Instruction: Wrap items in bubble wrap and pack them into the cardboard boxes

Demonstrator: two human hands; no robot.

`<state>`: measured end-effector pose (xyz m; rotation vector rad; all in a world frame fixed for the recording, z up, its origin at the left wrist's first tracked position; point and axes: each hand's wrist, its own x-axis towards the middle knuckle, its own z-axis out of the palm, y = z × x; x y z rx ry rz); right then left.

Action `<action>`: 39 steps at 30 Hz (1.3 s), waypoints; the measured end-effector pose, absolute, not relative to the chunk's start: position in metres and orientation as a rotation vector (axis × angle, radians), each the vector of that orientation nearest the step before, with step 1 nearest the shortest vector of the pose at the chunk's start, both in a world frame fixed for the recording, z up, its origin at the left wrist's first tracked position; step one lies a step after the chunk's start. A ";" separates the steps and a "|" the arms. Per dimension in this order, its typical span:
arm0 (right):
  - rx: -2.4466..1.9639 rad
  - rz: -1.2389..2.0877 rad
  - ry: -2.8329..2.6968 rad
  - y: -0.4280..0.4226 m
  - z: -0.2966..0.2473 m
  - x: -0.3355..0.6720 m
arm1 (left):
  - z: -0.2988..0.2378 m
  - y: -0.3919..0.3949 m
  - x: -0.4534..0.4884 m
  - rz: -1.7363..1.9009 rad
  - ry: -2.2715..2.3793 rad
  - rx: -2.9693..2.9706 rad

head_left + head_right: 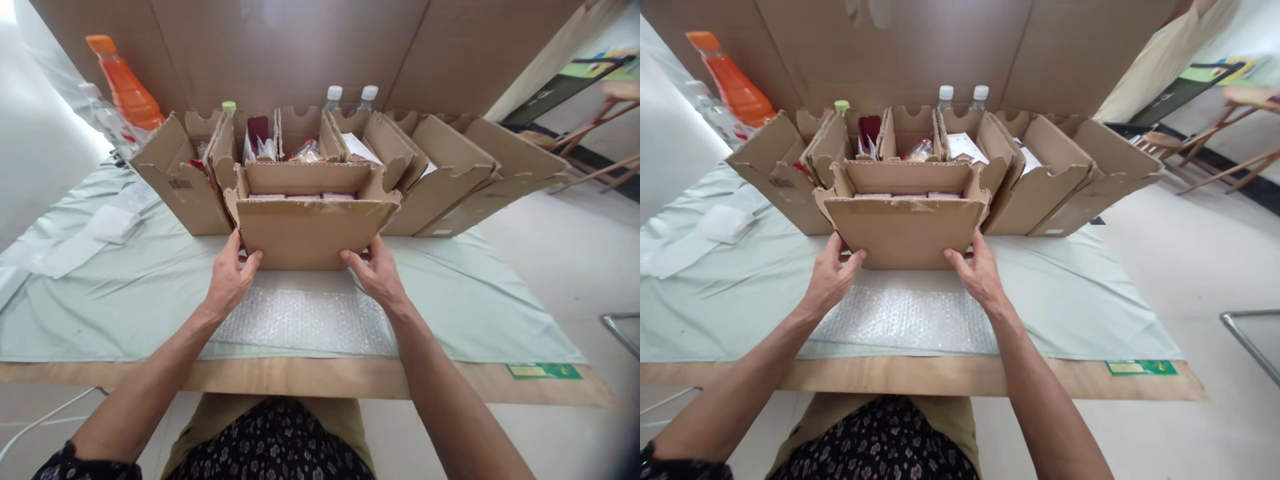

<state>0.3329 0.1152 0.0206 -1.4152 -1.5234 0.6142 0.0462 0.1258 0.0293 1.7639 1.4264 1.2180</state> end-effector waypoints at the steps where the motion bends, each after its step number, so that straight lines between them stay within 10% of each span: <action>1: -1.413 0.611 -1.518 0.116 0.018 0.332 | 0.027 0.128 0.046 1.213 1.430 1.763; 18: -1.441 0.373 -2.384 0.006 -0.008 0.253 | -0.015 0.019 0.039 0.266 1.291 2.755; 28: -1.941 -0.161 -1.896 -0.049 -0.004 0.358 | -0.001 0.001 0.010 0.354 1.432 2.706; 39: -1.714 0.161 -2.177 -0.028 -0.013 0.324 | -0.012 0.009 -0.002 0.272 1.222 2.674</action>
